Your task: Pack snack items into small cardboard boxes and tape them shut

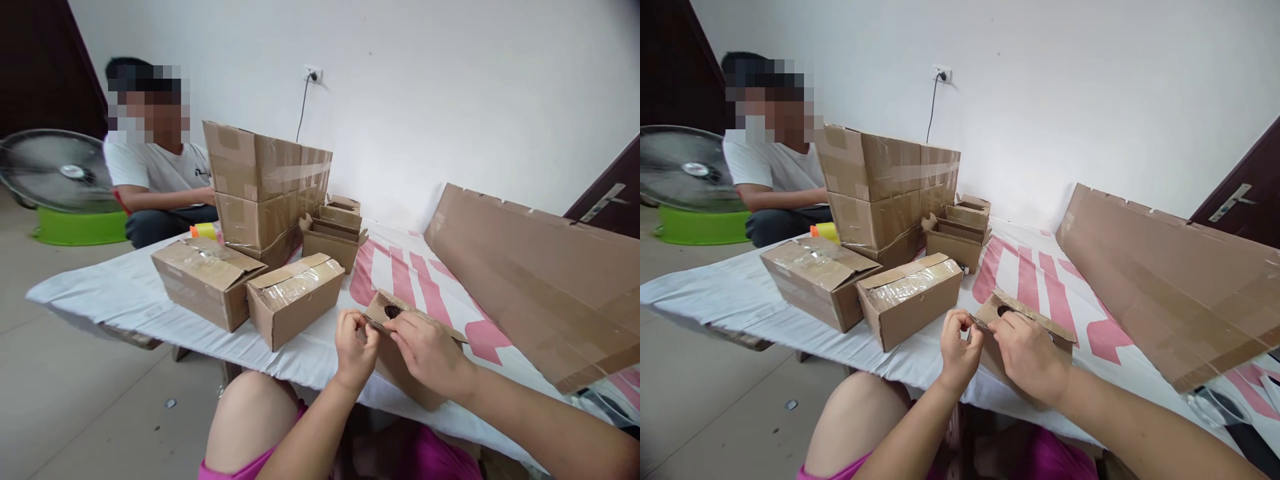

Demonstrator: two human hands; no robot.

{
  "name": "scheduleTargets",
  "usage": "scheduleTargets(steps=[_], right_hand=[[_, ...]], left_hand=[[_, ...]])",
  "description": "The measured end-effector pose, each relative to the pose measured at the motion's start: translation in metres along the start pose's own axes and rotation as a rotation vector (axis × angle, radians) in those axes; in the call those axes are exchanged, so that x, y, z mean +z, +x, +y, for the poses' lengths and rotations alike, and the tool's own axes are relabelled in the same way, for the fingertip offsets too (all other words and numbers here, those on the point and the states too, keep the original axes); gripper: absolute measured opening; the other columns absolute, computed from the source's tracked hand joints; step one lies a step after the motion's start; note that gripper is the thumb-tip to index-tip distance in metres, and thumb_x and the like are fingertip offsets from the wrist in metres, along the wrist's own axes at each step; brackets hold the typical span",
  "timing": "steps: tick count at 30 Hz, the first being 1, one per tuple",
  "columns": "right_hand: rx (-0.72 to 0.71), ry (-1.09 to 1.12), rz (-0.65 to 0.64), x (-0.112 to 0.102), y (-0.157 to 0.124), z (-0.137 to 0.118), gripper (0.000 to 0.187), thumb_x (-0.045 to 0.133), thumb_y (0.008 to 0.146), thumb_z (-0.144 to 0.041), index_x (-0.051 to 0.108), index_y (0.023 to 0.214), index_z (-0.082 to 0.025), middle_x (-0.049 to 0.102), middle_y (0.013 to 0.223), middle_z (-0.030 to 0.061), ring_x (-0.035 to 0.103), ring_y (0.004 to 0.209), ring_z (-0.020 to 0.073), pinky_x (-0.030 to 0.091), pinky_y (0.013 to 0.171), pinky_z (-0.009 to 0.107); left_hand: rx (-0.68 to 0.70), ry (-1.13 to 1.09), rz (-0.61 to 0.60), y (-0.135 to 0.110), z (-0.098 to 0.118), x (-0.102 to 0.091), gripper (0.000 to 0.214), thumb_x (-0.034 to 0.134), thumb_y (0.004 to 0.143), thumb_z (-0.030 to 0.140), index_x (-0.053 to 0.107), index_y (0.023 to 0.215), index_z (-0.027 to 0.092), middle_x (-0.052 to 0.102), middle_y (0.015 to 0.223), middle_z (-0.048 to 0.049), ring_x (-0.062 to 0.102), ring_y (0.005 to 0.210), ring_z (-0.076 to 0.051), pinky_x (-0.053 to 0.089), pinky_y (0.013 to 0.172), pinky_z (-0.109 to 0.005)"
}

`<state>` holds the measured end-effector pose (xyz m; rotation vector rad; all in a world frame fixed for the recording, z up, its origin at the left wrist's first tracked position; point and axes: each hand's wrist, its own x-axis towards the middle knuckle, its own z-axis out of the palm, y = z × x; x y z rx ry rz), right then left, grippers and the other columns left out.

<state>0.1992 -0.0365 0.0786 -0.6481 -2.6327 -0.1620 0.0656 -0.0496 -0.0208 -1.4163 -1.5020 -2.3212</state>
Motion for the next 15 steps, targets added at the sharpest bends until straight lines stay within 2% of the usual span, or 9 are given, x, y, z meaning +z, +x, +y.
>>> scheduleTargets(steps=[4,7,10,15], right_hand=[[0.051,0.011,0.023,0.0,0.001,0.004,0.024,0.041,0.091,-0.012,0.062,0.098,-0.019,0.067,0.088,0.0056,0.065,0.079,0.0188,0.054,0.07,0.034],[0.043,-0.001,0.021,0.0,-0.001,0.003,0.024,0.041,0.091,-0.012,0.063,0.098,-0.019,0.067,0.087,0.0059,0.064,0.079,0.0191,0.053,0.07,0.034],[0.016,-0.027,-0.001,0.0,-0.002,0.001,0.025,0.04,0.09,-0.01,0.062,0.099,-0.018,0.066,0.087,0.0069,0.063,0.082,0.021,0.053,0.072,0.036],[0.027,0.011,-0.028,-0.002,0.0,0.006,0.025,0.04,0.09,-0.012,0.062,0.101,-0.019,0.066,0.088,0.006,0.064,0.08,0.0198,0.053,0.07,0.034]], left_hand=[[-0.009,-0.036,-0.024,0.0,0.002,-0.006,0.013,0.046,0.085,0.015,0.047,0.073,0.02,0.047,0.076,-0.0007,0.048,0.069,-0.015,0.042,0.061,-0.026],[-0.004,-0.082,-0.071,-0.003,0.007,-0.007,0.009,0.053,0.087,0.027,0.053,0.081,0.019,0.05,0.081,-0.0024,0.05,0.073,-0.015,0.043,0.064,-0.027],[-0.063,-0.106,-0.085,-0.004,0.009,-0.006,0.014,0.058,0.087,0.027,0.053,0.077,0.019,0.05,0.078,-0.0012,0.048,0.07,-0.014,0.042,0.062,-0.025],[-0.057,-0.07,-0.094,0.003,-0.001,-0.004,0.018,0.051,0.091,0.025,0.051,0.074,0.02,0.051,0.078,-0.0017,0.051,0.075,-0.015,0.043,0.069,-0.027]])
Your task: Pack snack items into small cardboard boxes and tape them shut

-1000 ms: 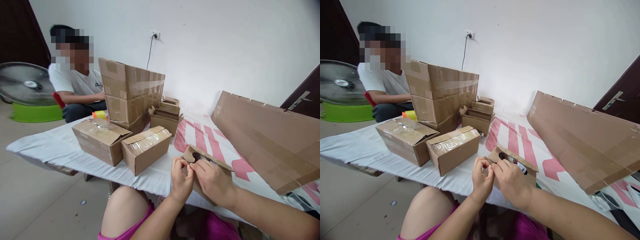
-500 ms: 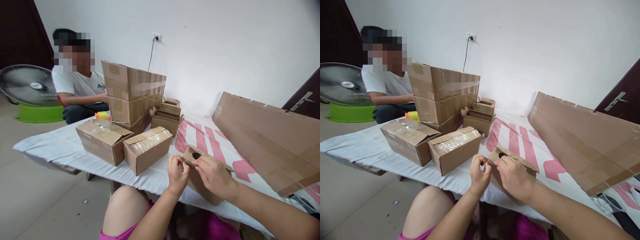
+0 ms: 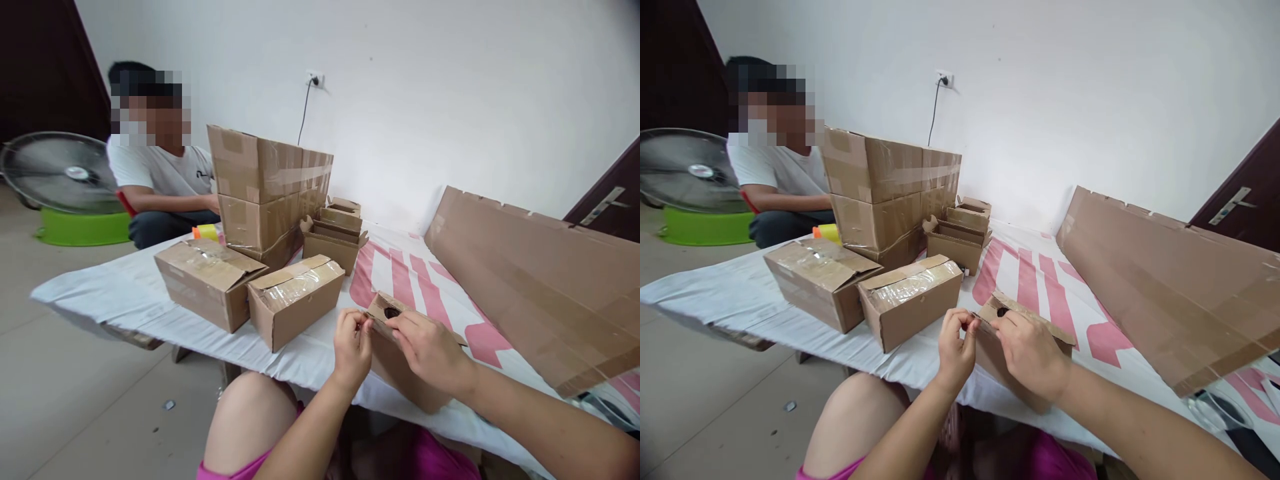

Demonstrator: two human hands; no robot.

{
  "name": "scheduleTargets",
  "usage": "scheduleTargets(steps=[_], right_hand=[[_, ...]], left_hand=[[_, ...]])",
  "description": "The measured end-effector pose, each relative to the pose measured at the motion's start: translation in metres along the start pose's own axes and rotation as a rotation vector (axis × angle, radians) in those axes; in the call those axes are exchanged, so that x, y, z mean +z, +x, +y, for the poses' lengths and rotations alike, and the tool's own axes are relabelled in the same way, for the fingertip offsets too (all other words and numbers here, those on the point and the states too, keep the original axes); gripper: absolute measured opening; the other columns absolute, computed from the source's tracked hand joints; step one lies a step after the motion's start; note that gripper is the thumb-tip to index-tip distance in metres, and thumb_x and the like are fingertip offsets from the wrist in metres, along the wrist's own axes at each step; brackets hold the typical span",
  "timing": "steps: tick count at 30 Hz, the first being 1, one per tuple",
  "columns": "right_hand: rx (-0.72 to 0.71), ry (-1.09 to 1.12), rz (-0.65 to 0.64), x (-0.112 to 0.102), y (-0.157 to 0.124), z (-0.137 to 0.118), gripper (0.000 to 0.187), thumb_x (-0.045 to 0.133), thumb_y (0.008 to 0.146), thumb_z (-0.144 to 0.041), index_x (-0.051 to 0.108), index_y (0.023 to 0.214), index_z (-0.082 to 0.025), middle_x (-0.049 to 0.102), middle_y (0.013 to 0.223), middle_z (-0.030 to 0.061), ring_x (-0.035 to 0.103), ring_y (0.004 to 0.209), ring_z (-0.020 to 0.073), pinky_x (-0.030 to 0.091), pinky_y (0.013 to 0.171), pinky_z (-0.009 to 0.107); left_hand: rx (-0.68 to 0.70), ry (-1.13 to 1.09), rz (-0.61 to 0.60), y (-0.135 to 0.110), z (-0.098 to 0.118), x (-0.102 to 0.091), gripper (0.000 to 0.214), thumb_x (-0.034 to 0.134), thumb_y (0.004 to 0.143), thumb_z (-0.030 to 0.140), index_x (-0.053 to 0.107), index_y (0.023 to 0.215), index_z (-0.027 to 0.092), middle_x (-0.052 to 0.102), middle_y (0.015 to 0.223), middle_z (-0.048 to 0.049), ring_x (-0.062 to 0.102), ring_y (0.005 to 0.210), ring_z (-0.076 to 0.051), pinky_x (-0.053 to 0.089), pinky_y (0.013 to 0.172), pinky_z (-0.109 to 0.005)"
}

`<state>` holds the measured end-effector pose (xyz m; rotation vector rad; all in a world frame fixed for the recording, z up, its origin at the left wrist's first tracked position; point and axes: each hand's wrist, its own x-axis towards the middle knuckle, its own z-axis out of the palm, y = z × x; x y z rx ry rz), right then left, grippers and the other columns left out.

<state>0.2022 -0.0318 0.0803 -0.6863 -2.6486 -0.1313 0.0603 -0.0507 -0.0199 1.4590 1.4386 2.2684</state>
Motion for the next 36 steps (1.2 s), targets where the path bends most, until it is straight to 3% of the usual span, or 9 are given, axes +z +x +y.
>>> scheduleTargets(steps=[8,15,20,27,32,36], right_hand=[[0.012,0.031,-0.018,-0.002,0.005,0.013,0.025,0.04,0.09,-0.014,0.062,0.101,-0.019,0.068,0.091,0.0065,0.065,0.081,0.0198,0.053,0.069,0.033],[-0.009,0.063,-0.023,-0.003,0.008,0.018,0.025,0.038,0.093,-0.017,0.062,0.101,-0.018,0.069,0.091,0.007,0.065,0.083,0.0196,0.053,0.071,0.034],[-0.013,0.079,-0.025,-0.002,0.009,0.023,0.026,0.038,0.092,-0.018,0.062,0.102,-0.018,0.069,0.093,0.0068,0.065,0.084,0.0194,0.053,0.073,0.033],[0.098,0.132,-0.05,0.001,0.013,0.033,0.026,0.039,0.091,-0.02,0.064,0.101,-0.019,0.07,0.097,0.0061,0.065,0.089,0.0195,0.052,0.078,0.033],[0.253,0.179,-0.079,-0.004,0.016,0.046,0.026,0.041,0.088,-0.023,0.065,0.099,-0.02,0.071,0.1,0.0057,0.066,0.089,0.021,0.05,0.078,0.035],[0.356,0.319,-0.21,-0.012,0.014,0.055,0.031,0.041,0.089,-0.032,0.067,0.103,-0.02,0.073,0.098,0.0056,0.066,0.085,0.022,0.05,0.077,0.036]], left_hand=[[-0.13,0.006,0.007,0.002,-0.016,0.003,0.019,0.044,0.093,0.027,0.05,0.076,0.021,0.059,0.079,-0.0023,0.057,0.075,-0.016,0.044,0.071,-0.028],[-0.336,-0.032,0.001,0.001,-0.024,0.008,0.019,0.043,0.092,0.031,0.047,0.076,0.022,0.058,0.055,0.0031,0.057,0.051,-0.015,0.044,0.057,-0.026],[-0.434,-0.065,0.01,-0.001,-0.029,0.01,0.016,0.044,0.089,0.032,0.046,0.077,0.022,0.057,0.049,0.0043,0.057,0.047,-0.016,0.043,0.057,-0.027],[-0.601,-0.138,0.049,-0.005,-0.046,0.016,0.014,0.047,0.085,0.029,0.045,0.073,0.023,0.056,0.043,0.0054,0.055,0.041,-0.015,0.043,0.05,-0.025],[-0.712,-0.184,0.138,-0.006,-0.072,0.011,0.016,0.048,0.08,0.023,0.039,0.067,0.022,0.064,0.061,0.0002,0.058,0.042,-0.012,0.045,0.044,-0.023],[-0.656,-0.241,0.167,-0.008,-0.07,0.007,0.017,0.056,0.075,0.023,0.041,0.067,0.021,0.067,0.084,-0.0072,0.068,0.07,-0.016,0.052,0.059,-0.026]])
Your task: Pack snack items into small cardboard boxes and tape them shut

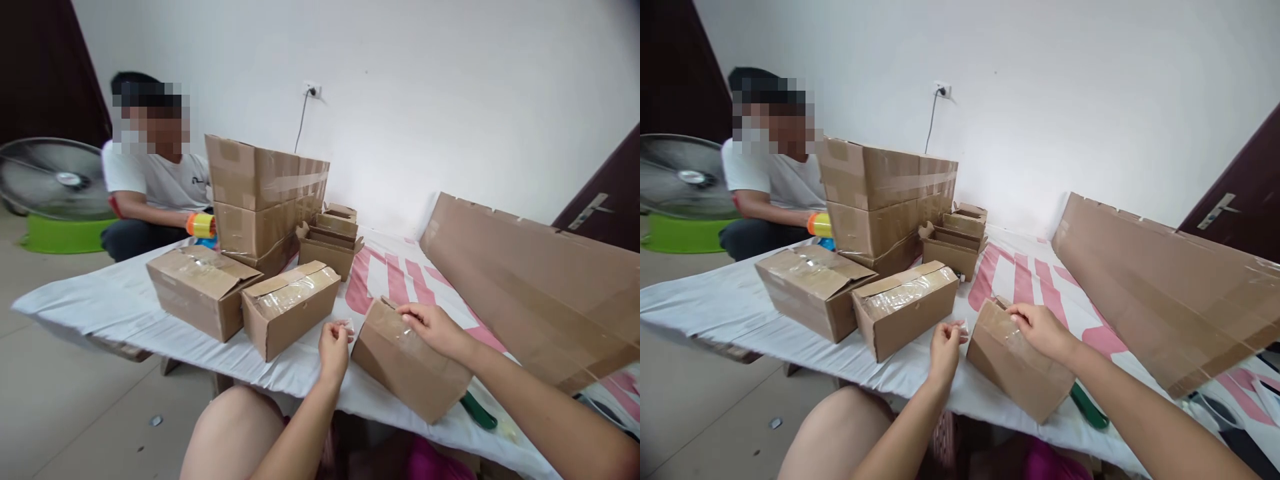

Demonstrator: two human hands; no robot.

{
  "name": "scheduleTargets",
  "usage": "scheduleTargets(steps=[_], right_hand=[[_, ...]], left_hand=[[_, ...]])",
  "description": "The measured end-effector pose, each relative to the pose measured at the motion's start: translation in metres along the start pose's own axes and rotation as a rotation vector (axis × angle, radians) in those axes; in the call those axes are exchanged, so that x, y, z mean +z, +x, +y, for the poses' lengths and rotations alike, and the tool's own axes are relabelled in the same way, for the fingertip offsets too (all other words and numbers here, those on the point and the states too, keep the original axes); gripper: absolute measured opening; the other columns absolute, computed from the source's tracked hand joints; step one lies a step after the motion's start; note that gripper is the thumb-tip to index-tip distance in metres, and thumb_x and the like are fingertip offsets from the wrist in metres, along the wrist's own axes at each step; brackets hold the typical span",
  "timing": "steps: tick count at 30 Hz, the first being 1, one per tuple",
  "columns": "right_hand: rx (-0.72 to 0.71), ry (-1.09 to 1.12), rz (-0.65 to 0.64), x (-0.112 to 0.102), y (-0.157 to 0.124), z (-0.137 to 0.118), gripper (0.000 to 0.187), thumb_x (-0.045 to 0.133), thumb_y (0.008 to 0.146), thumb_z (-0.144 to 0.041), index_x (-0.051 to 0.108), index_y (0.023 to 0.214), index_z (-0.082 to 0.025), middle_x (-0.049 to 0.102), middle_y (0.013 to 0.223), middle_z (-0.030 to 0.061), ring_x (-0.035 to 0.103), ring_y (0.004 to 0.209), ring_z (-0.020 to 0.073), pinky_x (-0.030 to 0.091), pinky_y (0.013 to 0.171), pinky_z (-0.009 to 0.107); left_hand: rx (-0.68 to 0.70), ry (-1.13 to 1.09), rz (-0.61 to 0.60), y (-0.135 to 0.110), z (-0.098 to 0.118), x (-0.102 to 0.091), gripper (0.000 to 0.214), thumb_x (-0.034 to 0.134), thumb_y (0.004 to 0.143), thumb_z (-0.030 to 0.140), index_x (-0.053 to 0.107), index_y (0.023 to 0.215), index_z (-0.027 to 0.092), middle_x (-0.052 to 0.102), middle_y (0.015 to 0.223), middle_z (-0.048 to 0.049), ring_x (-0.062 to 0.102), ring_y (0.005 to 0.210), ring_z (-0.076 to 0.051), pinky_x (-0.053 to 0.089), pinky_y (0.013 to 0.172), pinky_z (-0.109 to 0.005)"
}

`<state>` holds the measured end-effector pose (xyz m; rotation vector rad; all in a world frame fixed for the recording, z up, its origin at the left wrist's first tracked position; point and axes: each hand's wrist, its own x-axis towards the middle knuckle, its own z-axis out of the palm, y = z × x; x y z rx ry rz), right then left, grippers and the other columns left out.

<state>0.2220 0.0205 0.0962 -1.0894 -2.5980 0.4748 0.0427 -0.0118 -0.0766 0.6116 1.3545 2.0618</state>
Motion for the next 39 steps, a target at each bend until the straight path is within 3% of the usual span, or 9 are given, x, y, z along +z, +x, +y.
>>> scheduleTargets(steps=[7,14,17,20,23,26,32,35,39], right_hand=[[0.07,0.163,-0.065,-0.014,-0.02,0.022,0.04,0.039,0.093,-0.044,0.065,0.113,-0.021,0.072,0.097,0.0056,0.065,0.085,0.0203,0.05,0.076,0.033],[0.078,0.337,-0.035,-0.015,-0.061,0.028,0.042,0.039,0.094,-0.051,0.065,0.105,-0.019,0.069,0.096,0.0062,0.063,0.087,0.0193,0.05,0.076,0.032],[-0.092,0.286,-0.079,-0.005,-0.082,0.012,0.033,0.049,0.091,-0.044,0.064,0.11,-0.022,0.066,0.104,0.0063,0.06,0.094,0.0194,0.048,0.083,0.033],[-0.244,0.137,-0.055,0.012,-0.097,-0.001,0.028,0.06,0.085,-0.032,0.063,0.111,-0.022,0.061,0.109,0.0065,0.056,0.1,0.0199,0.045,0.09,0.035],[-0.269,0.008,-0.017,0.027,-0.105,-0.004,0.026,0.062,0.081,-0.023,0.063,0.107,-0.023,0.059,0.111,0.006,0.053,0.103,0.0214,0.043,0.092,0.037],[-0.289,-0.057,-0.002,0.033,-0.107,-0.001,0.029,0.062,0.08,-0.02,0.062,0.108,-0.024,0.059,0.113,0.0058,0.051,0.104,0.023,0.042,0.092,0.04],[-0.328,-0.004,0.027,0.027,-0.102,0.005,0.023,0.059,0.084,-0.021,0.063,0.106,-0.021,0.063,0.107,0.0064,0.053,0.097,0.0202,0.044,0.086,0.035],[-0.344,-0.033,0.042,0.032,-0.101,0.007,0.018,0.061,0.081,-0.021,0.065,0.099,-0.021,0.065,0.105,0.0049,0.053,0.097,0.0202,0.043,0.085,0.035],[-0.38,-0.114,0.006,0.041,-0.102,0.006,0.008,0.065,0.081,-0.026,0.066,0.086,-0.022,0.069,0.085,0.0017,0.056,0.086,0.0195,0.041,0.084,0.038]], left_hand=[[0.18,-0.178,0.013,-0.011,0.027,0.001,0.023,0.057,0.077,0.026,0.041,0.093,0.021,0.062,0.104,-0.007,0.068,0.085,-0.015,0.053,0.075,-0.03],[0.493,-0.145,-0.038,-0.035,0.039,0.003,0.008,0.051,0.081,0.015,0.049,0.087,0.021,0.058,0.083,0.0015,0.065,0.071,-0.013,0.053,0.072,-0.031],[0.671,-0.013,-0.129,-0.043,0.043,0.0,0.014,0.049,0.08,0.008,0.054,0.076,0.02,0.06,0.08,-0.0001,0.062,0.077,-0.014,0.05,0.074,-0.029],[0.643,-0.003,-0.121,-0.038,0.05,-0.007,0.018,0.049,0.079,0.006,0.055,0.068,0.019,0.056,0.07,0.0022,0.055,0.066,-0.011,0.045,0.063,-0.024],[0.559,-0.171,-0.045,-0.025,0.059,-0.013,0.016,0.052,0.075,0.005,0.053,0.067,0.019,0.05,0.065,0.0041,0.047,0.057,-0.01,0.039,0.055,-0.022],[0.595,-0.232,-0.087,-0.021,0.062,-0.016,0.015,0.055,0.073,0.005,0.054,0.066,0.019,0.05,0.063,0.0036,0.047,0.058,-0.011,0.038,0.054,-0.023],[0.792,0.188,-0.341,-0.036,0.061,-0.011,0.022,0.046,0.08,0.008,0.055,0.065,0.02,0.052,0.063,0.001,0.051,0.059,-0.013,0.042,0.054,-0.024],[0.886,0.533,-0.466,-0.041,0.063,-0.005,0.032,0.042,0.079,0.004,0.065,0.093,0.022,0.066,0.089,-0.0046,0.063,0.08,-0.017,0.052,0.068,-0.027],[0.968,0.833,-0.693,-0.046,0.058,0.002,0.057,0.039,0.077,0.001,0.057,0.124,0.026,0.063,0.124,-0.007,0.062,0.108,-0.021,0.053,0.088,-0.033]])
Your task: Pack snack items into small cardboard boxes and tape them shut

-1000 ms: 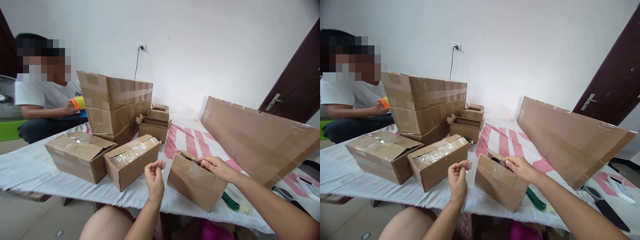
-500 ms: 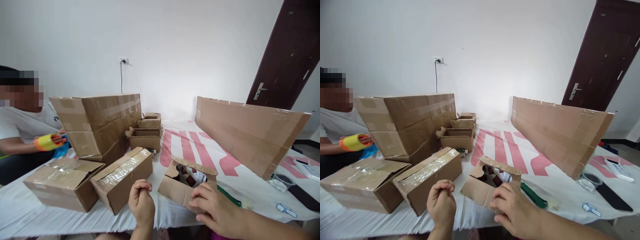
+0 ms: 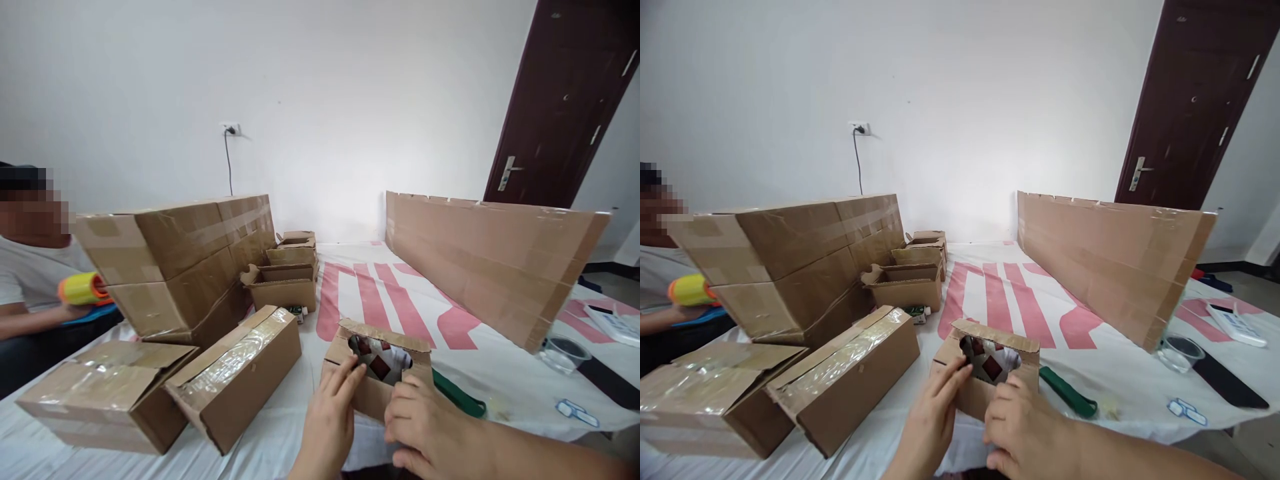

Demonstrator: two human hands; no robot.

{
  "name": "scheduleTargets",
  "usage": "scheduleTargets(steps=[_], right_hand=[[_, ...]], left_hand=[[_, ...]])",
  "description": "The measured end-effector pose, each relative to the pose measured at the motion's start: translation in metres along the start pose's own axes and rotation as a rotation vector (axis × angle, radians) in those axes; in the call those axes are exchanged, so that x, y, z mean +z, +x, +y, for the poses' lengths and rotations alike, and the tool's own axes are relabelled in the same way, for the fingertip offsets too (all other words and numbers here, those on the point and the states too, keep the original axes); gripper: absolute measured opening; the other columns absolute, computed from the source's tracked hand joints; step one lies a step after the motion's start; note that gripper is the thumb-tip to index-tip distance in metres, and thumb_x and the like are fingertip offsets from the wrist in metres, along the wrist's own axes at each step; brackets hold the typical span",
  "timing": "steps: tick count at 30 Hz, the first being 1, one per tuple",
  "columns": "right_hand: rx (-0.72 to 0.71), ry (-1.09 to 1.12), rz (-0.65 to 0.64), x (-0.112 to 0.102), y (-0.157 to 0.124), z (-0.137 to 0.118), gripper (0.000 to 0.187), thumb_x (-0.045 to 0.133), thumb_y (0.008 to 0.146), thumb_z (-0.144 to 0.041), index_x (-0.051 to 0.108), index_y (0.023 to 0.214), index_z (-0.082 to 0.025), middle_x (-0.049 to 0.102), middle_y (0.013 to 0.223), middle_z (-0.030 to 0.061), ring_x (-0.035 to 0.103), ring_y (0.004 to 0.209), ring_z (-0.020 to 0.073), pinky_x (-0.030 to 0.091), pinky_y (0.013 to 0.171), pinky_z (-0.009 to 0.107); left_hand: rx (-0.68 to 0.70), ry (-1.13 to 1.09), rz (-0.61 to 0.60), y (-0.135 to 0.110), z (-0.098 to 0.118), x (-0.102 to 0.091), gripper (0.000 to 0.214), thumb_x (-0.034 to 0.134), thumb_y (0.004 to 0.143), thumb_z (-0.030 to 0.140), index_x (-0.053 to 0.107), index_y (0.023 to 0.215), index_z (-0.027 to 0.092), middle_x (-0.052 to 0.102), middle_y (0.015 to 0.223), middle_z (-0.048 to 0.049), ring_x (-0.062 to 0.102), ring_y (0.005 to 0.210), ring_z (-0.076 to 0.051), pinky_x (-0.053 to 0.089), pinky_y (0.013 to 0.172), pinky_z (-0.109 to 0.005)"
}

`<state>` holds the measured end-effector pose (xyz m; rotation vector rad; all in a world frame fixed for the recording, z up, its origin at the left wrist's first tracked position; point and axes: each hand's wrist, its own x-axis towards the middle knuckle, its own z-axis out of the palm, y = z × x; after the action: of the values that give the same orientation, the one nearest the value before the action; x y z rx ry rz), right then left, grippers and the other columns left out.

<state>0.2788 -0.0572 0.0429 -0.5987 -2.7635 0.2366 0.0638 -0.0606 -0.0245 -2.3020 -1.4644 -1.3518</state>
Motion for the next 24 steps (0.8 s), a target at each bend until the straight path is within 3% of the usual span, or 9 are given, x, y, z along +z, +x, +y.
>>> scheduleTargets(steps=[2,4,8,13,24], right_hand=[[-0.046,0.021,0.03,-0.002,0.001,0.0,0.007,0.06,0.084,-0.025,0.065,0.087,-0.022,0.068,0.083,0.0015,0.057,0.082,0.0176,0.043,0.081,0.035],[-0.066,0.04,0.146,-0.01,0.003,0.003,0.012,0.052,0.087,-0.019,0.064,0.09,-0.021,0.067,0.087,0.0031,0.057,0.083,0.0171,0.044,0.079,0.033],[0.092,-0.085,0.386,-0.028,0.009,0.019,0.016,0.049,0.088,-0.013,0.061,0.094,-0.02,0.063,0.092,0.0069,0.055,0.09,0.0209,0.046,0.081,0.038],[0.26,-0.114,0.298,-0.026,0.009,0.033,0.023,0.067,0.076,-0.014,0.061,0.097,-0.021,0.061,0.101,0.0063,0.054,0.097,0.0241,0.048,0.084,0.041],[0.244,-0.086,0.278,-0.018,0.007,0.028,0.03,0.074,0.069,-0.011,0.062,0.095,-0.02,0.061,0.099,0.006,0.053,0.097,0.0247,0.048,0.086,0.042]], left_hand=[[0.006,0.022,-0.047,-0.001,0.003,0.004,0.055,0.039,0.075,0.002,0.059,0.121,0.025,0.066,0.119,-0.0073,0.065,0.102,-0.021,0.056,0.082,-0.032],[-0.027,0.023,-0.056,-0.002,0.007,0.005,0.051,0.038,0.073,0.002,0.061,0.114,0.023,0.068,0.111,-0.008,0.067,0.095,-0.021,0.056,0.076,-0.031],[-0.098,0.011,-0.082,-0.001,0.014,-0.001,0.045,0.037,0.069,0.0,0.063,0.099,0.023,0.069,0.098,-0.0063,0.068,0.085,-0.02,0.055,0.069,-0.028],[-0.231,0.005,-0.114,-0.001,0.018,-0.01,0.029,0.038,0.076,0.005,0.059,0.081,0.024,0.066,0.082,-0.0027,0.066,0.072,-0.017,0.051,0.064,-0.026],[-0.281,0.097,-0.074,-0.003,0.02,-0.009,0.022,0.042,0.077,0.009,0.057,0.074,0.024,0.065,0.073,0.0012,0.064,0.063,-0.015,0.045,0.057,-0.024]])
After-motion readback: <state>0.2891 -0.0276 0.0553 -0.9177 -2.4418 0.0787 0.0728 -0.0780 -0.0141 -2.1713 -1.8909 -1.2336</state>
